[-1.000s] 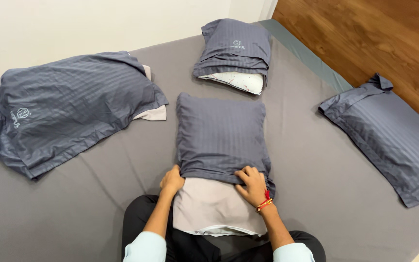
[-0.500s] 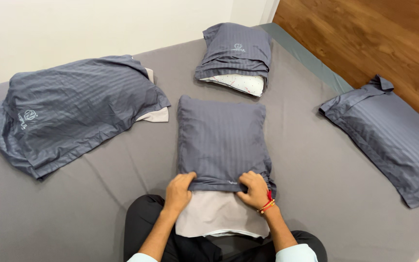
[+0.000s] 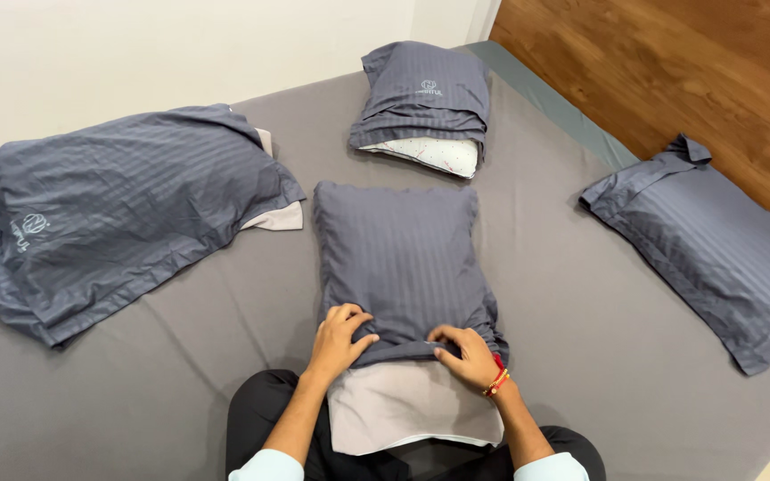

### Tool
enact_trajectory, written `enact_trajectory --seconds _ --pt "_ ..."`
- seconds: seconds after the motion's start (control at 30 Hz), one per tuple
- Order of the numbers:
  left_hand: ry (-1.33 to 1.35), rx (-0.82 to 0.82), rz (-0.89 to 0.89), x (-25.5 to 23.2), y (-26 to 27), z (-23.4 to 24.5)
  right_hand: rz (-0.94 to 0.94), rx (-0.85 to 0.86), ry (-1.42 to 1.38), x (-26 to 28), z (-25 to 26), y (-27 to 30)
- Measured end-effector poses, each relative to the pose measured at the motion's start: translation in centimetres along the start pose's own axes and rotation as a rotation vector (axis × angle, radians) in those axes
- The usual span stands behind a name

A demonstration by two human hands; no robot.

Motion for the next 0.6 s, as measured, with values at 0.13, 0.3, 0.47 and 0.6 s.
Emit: enact_trajectory --seconds 0.13,0.3,0.47,0.6 --pt "0.029 0.041 0.022 1.8 -0.5 -2.1 -0.191 -0.170 -0.028 1.5 -0.1 -1.0" --pt "0.406 0.221 -0.013 3.5 0.2 -2.7 0.066 -0.361 0.287 0.8 -1.2 -1.3" --pt "0.400 0.276 0.138 3.3 0.4 -3.0 0.204 -0.322 0.398 0.5 -1.4 -1.7" --pt "0.117 0.062 0.036 2.1 0.0 -2.4 0.236 -0.097 0.391 0.3 -1.1 -0.9"
Point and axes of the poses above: each hand's wrist, its own y-axis away from the middle knuckle, its own z-axis out of the back of the hand, x = y × z, the point moved 3 cm from there along -y, towards the middle knuckle, and after that the axes turned 8 degrees about x, right-handed, at the moved point
